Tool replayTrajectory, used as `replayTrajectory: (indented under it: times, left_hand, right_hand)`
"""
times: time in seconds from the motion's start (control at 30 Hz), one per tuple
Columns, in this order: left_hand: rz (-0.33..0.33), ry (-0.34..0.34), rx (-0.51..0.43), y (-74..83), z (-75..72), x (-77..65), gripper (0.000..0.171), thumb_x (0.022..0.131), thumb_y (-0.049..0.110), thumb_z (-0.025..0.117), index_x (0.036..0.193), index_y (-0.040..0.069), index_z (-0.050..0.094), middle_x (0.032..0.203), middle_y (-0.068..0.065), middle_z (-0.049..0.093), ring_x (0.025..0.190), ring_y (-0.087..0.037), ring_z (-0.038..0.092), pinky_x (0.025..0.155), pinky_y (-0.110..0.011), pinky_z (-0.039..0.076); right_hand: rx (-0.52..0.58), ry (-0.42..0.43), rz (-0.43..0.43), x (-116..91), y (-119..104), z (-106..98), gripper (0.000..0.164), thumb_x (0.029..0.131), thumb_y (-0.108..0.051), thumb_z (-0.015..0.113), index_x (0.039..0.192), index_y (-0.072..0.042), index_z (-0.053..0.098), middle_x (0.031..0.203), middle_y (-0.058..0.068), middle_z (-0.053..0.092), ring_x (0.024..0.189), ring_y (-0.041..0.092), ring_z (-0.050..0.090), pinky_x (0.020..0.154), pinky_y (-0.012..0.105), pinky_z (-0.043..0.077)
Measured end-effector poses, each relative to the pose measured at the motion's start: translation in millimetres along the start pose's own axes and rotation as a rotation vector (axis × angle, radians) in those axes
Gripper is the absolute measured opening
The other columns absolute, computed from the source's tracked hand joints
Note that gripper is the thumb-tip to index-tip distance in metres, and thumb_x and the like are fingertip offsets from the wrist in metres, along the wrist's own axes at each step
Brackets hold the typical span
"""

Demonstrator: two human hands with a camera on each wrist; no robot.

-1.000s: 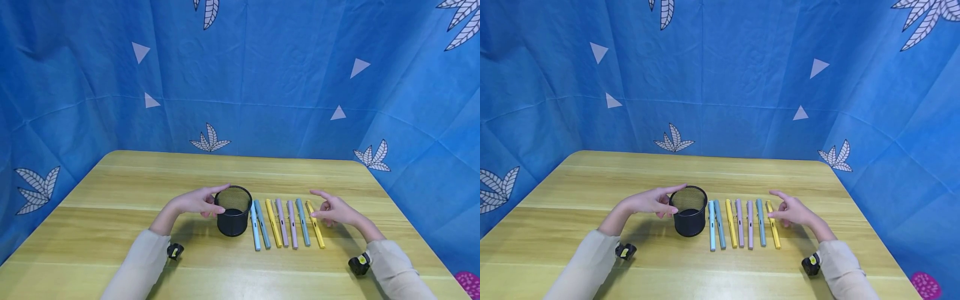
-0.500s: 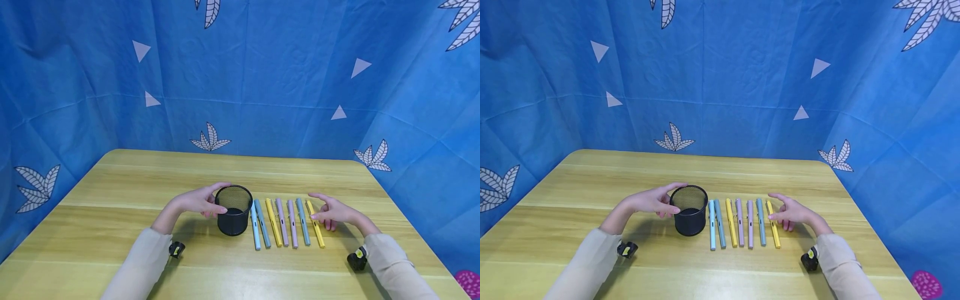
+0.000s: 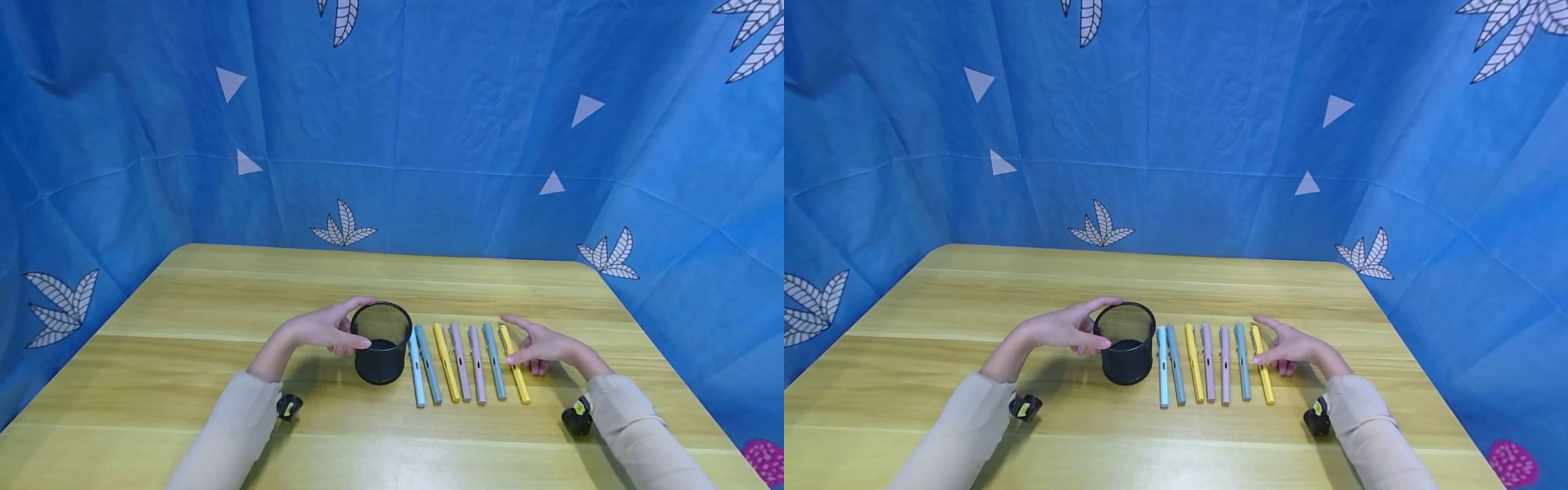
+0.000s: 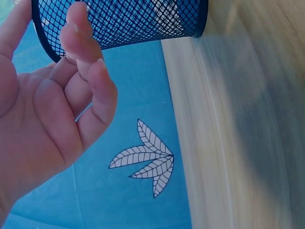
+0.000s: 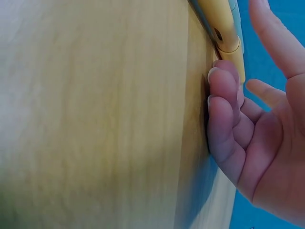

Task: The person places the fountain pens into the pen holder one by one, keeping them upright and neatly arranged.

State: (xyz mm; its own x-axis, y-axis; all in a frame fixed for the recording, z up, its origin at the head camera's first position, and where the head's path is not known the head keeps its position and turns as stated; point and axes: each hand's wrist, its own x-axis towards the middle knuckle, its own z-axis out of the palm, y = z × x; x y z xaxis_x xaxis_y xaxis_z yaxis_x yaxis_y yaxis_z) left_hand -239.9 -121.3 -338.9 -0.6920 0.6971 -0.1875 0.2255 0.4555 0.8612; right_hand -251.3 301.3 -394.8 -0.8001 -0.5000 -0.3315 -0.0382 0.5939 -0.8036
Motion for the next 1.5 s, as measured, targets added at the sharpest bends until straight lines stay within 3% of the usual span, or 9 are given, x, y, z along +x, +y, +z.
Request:
replayTrajectory:
  times: [0.2,0.5,0.7,1.07,1.27,1.5]
  left_hand:
    - [0.003,0.003,-0.006,-0.4,-1.3,-0.7,0.073,0.084,0.025,0.063,0.141,0.016,0.018,0.075,-0.019,0.062,0.067,-0.047,0.05,0.059,-0.042,0.044]
    - [0.0,-0.004,-0.022,0.2,-3.4,0.6,0.074,0.084,0.024,0.064,0.14,0.016,0.018,0.071,-0.018,0.06,0.068,-0.049,0.05,0.059,-0.04,0.044]
    - [-0.005,0.008,-0.028,-1.3,-3.2,-0.5,0.074,0.083,0.023,0.064,0.141,0.015,0.018,0.074,-0.027,0.059,0.07,-0.051,0.05,0.061,-0.043,0.045]
    - [-0.007,0.011,-0.041,-4.0,-1.7,0.0,0.073,0.083,0.024,0.064,0.14,0.016,0.019,0.071,-0.018,0.06,0.071,-0.05,0.05,0.06,-0.041,0.045]
    - [-0.008,0.0,-0.051,-4.4,-2.0,1.0,0.073,0.084,0.023,0.064,0.14,0.016,0.018,0.069,-0.014,0.06,0.07,-0.049,0.05,0.056,-0.034,0.043]
    - [-0.014,-0.002,-0.068,-4.0,-1.3,1.7,0.073,0.083,0.022,0.065,0.14,0.016,0.019,0.069,-0.015,0.06,0.071,-0.05,0.05,0.055,-0.032,0.042]
  right_hand:
    - [0.003,-0.008,0.008,1.3,-2.1,0.2,0.091,0.081,-0.018,0.067,0.142,-0.002,0.001,0.058,0.01,0.056,0.042,0.016,0.051,0.043,0.03,0.046]
    - [-0.017,0.0,0.025,2.7,-5.1,0.3,0.089,0.081,-0.019,0.067,0.143,-0.003,0.004,0.057,0.009,0.055,0.041,0.016,0.051,0.043,0.031,0.046]
    - [-0.044,0.021,0.049,5.0,-5.1,1.0,0.088,0.08,-0.02,0.068,0.143,-0.004,0.009,0.056,0.008,0.053,0.04,0.015,0.048,0.042,0.031,0.046]
    - [-0.034,0.056,0.104,6.8,-5.4,3.0,0.088,0.078,-0.021,0.071,0.142,-0.004,0.013,0.055,0.008,0.053,0.039,0.015,0.049,0.041,0.03,0.046]
    - [-0.029,0.063,0.105,6.9,-6.4,4.9,0.086,0.078,-0.016,0.07,0.141,-0.003,0.014,0.054,0.007,0.054,0.04,0.014,0.05,0.042,0.03,0.046]
    - [-0.039,0.092,0.112,7.9,-4.8,5.6,0.085,0.076,-0.014,0.071,0.14,-0.001,0.016,0.053,0.008,0.053,0.04,0.014,0.051,0.041,0.03,0.046]
